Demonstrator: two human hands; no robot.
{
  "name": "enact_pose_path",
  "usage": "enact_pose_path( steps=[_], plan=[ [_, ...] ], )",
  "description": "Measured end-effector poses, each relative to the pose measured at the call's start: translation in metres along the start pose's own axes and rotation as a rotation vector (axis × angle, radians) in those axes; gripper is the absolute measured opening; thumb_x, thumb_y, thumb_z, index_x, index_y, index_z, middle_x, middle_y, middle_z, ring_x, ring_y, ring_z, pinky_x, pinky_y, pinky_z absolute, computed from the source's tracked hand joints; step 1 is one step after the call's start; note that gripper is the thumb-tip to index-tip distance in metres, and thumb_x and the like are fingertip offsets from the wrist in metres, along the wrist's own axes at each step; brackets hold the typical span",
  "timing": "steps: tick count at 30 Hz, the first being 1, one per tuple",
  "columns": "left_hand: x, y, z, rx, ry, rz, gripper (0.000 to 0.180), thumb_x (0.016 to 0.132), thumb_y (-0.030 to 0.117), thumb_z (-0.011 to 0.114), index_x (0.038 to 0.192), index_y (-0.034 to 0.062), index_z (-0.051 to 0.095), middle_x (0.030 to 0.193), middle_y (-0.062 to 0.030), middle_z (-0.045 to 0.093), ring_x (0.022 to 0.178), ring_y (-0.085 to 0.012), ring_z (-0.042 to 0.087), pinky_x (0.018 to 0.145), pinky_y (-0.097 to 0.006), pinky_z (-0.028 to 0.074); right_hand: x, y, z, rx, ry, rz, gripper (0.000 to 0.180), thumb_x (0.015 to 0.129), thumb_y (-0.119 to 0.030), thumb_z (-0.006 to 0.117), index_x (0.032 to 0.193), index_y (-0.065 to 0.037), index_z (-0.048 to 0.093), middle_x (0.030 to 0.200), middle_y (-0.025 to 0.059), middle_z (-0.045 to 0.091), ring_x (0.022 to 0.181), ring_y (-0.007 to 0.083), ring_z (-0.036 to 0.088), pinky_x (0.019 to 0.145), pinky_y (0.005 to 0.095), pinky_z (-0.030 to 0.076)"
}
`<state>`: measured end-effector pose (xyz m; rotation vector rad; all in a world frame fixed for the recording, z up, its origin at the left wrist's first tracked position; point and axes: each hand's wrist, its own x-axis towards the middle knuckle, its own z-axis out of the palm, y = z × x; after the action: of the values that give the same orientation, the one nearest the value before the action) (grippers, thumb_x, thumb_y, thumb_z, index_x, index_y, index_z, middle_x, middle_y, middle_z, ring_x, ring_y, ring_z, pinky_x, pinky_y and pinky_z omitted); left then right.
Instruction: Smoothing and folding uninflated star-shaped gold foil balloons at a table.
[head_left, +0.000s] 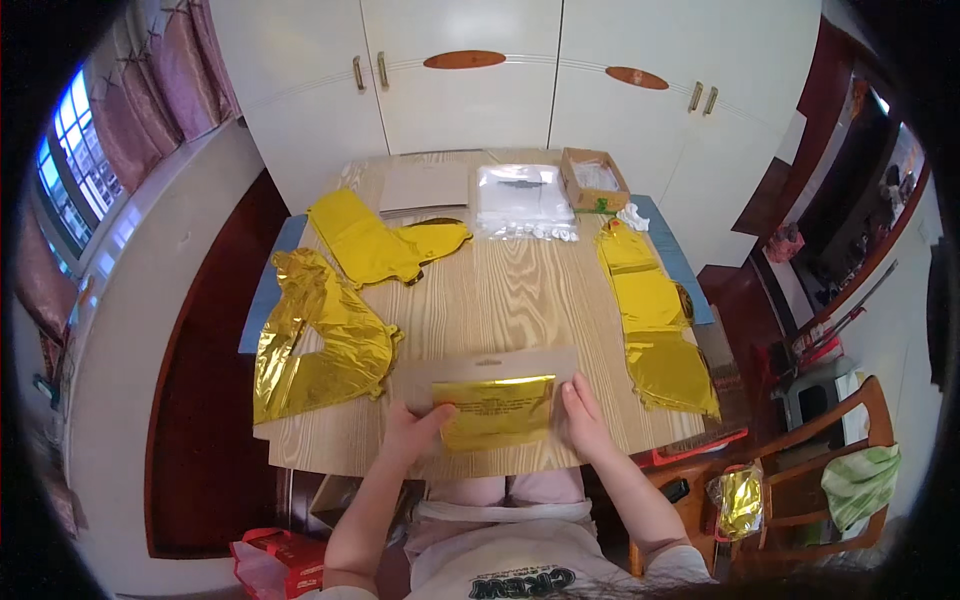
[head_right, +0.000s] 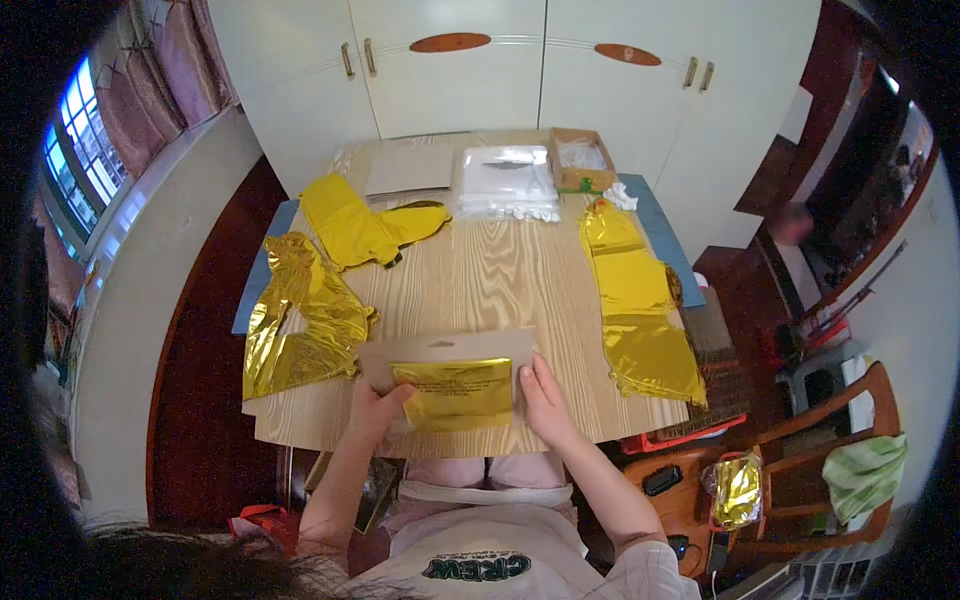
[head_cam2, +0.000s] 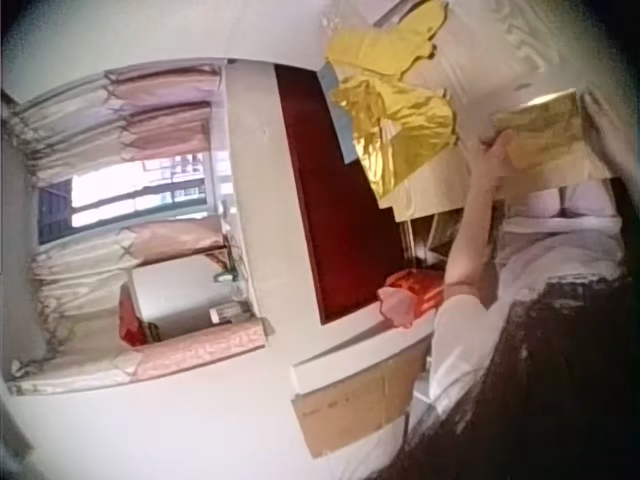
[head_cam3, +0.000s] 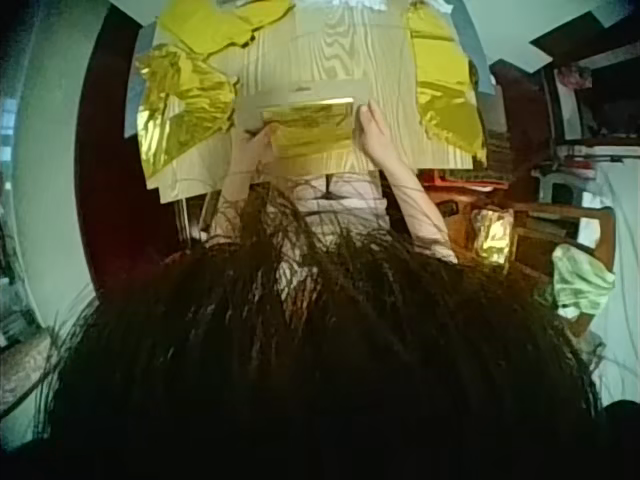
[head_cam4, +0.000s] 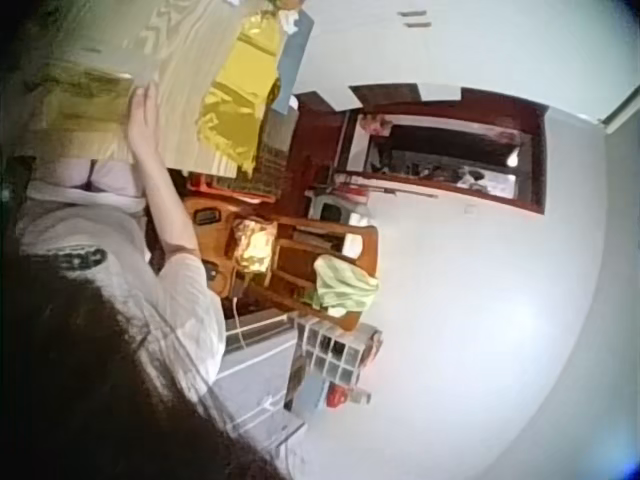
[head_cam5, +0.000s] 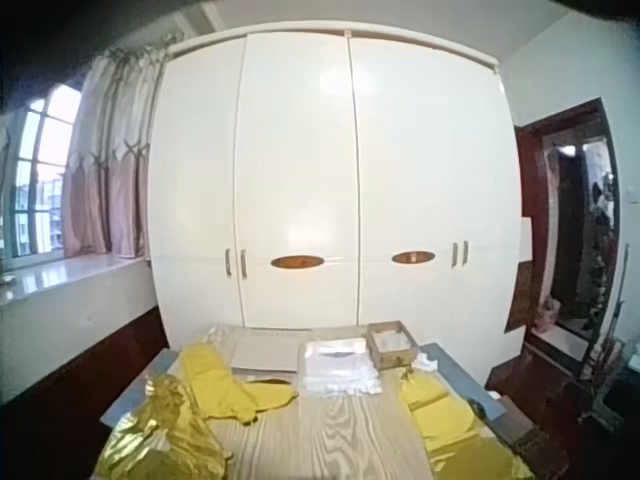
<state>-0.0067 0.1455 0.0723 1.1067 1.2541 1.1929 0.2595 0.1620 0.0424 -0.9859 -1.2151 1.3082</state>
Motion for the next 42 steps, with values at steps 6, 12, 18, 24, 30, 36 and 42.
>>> enact_pose_path(
  steps=[6,12,18,24,30,36,42],
  plan=[
    [0.013,0.001,0.001,0.095,0.005,-0.152,0.037,0.085,0.015,0.073,0.116,-0.0012,0.062,0.104,-0.0109,0.069,0.095,-0.0175,0.065,0.08,-0.033,0.052,0.013,-0.015,-0.013,-0.44,0.016,0.189,0.035,0.102,-0.028,0.043,0.125,-0.003,0.053,0.109,0.0198,0.065,0.105,0.0299,0.062,0.091,0.0367,0.046],
    [0.023,-0.029,0.0,0.896,0.285,0.388,0.05,0.081,0.014,0.072,0.126,0.0019,0.054,0.103,-0.0162,0.062,0.096,-0.0269,0.061,0.083,-0.04,0.048,0.014,-0.012,-0.019,-0.921,0.185,0.049,0.029,0.099,-0.026,0.045,0.114,-0.006,0.06,0.098,0.0223,0.067,0.085,0.0429,0.064,0.073,0.0482,0.052],
    [0.013,-0.012,0.028,1.245,0.182,0.667,0.049,0.084,0.017,0.063,0.13,0.0038,0.052,0.125,-0.0161,0.056,0.121,-0.0339,0.051,0.101,-0.049,0.037,0.002,-0.048,0.016,-1.248,-0.117,-0.23,0.027,0.091,-0.016,0.056,0.114,-0.004,0.059,0.105,0.0189,0.065,0.094,0.0361,0.063,0.078,0.0455,0.051],
    [0.016,-0.034,0.068,1.225,-0.112,0.646,0.052,0.09,0.025,0.054,0.136,0.0,0.047,0.141,-0.0168,0.048,0.133,-0.0328,0.043,0.112,-0.049,0.03,0.013,0.005,0.022,-1.401,-0.28,-0.534,0.048,0.091,-0.02,0.055,0.13,0.006,0.05,0.137,0.0215,0.05,0.131,0.0343,0.045,0.11,0.0474,0.033],
    [0.018,-0.044,0.062,1.299,-0.168,0.504,0.072,0.091,0.043,0.052,0.142,-0.004,0.036,0.148,-0.022,0.037,0.139,-0.0327,0.034,0.114,-0.049,0.025,0.014,0.014,0.019,-1.414,-0.327,-0.46,0.051,0.095,-0.025,0.05,0.134,0.007,0.047,0.141,0.0235,0.046,0.135,0.0338,0.041,0.113,0.0483,0.027],
    [0.02,-0.035,0.051,1.39,-0.173,0.39,0.084,0.088,0.054,0.053,0.145,-0.0035,0.03,0.151,-0.0237,0.03,0.143,-0.0339,0.024,0.115,-0.05,0.022,0.011,0.007,0.015,-1.486,-0.297,-0.432,0.054,0.096,-0.028,0.047,0.135,0.009,0.044,0.143,0.0264,0.043,0.135,0.0356,0.04,0.114,0.0511,0.024],
    [0.022,-0.029,0.034,1.407,-0.063,0.28,0.085,0.088,0.05,0.058,0.146,-0.0041,0.028,0.149,-0.0264,0.03,0.141,-0.0407,0.025,0.113,-0.051,0.025,0.003,0.01,0.006,-1.531,-0.237,-0.36,0.053,0.097,-0.027,0.046,0.134,0.011,0.044,0.143,0.0285,0.042,0.136,0.0374,0.038,0.114,0.0517,0.024]
  ],
)
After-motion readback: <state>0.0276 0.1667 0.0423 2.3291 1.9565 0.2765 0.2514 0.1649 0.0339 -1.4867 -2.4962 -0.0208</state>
